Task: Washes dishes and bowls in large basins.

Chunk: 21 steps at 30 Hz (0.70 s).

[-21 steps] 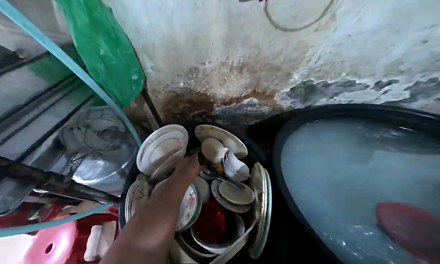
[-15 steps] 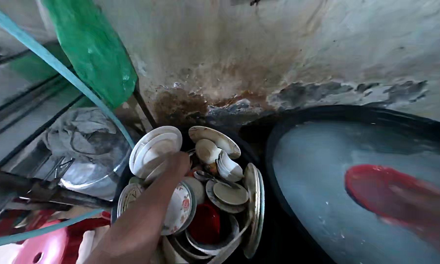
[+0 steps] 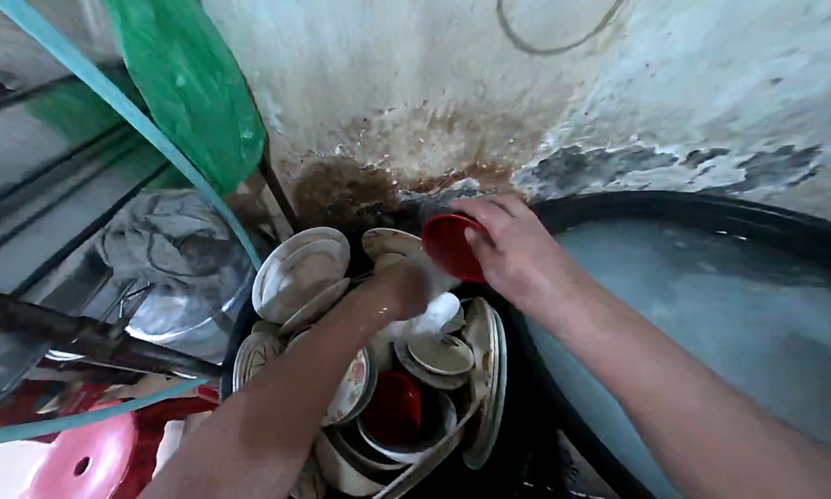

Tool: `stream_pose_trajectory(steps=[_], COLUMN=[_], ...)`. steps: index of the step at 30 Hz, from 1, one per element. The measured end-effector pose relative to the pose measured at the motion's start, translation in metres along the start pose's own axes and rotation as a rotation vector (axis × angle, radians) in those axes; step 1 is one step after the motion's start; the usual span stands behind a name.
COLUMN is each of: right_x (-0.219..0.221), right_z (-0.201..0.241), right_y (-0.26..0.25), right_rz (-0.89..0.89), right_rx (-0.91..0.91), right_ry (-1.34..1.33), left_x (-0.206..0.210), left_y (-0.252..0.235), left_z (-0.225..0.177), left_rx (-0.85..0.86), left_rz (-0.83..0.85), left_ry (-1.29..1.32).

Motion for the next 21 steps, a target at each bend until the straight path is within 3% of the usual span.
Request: stream_pose_trajectory(steps=[4,6,9,11,15,18,21], right_x=[-0.015,-0.029,-0.047,-0.052,-0.060,-0.054,-0.036], right_z=[-0.015,-0.042,-0.098,-0.148,-0.214,-0.230,-0.249], right_y=[0.009,0.027,0.075,0.117,0.200,0.239,0.266], right_rz=[-0.063,-0.089,-0.106,-0.102,-0.066,0.024,0.106], right_rx=[-0.016,0.025,0.168,0.310,0.385,0.391,0.575], right_ry=[0.008,0.013,0.038,0.068,0.286,0.383,0.190], left_x=[-0.037,-0.049,-0.018,0.032,0.106,0.092,0.095], left_y=[0.039,0.073,0.116,0.129,0.128,0.109,0.079], left_z=[0.040,0.058,0.082,0.087,0.095,0.064,0.013], left_rx=[-0.096,-0.147,-0.252,-0.267,-0.343,-0.211,0.037], left_rz=[-0.053,-0.186,-0.310,-0.207,0.240,0.161,0.143], left_ry=[0.071,0.024,-0.221,-0.287,-0.265,-0.232,-0.241])
Point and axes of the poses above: each hand's wrist, its own y-axis away from the middle knuckle, its own x-axis out of the palm, z = x × y, the point moved 10 cm from there along -y, towards the middle knuckle, and after that the axes turned 6 degrees about -x, right-handed, at the moved point
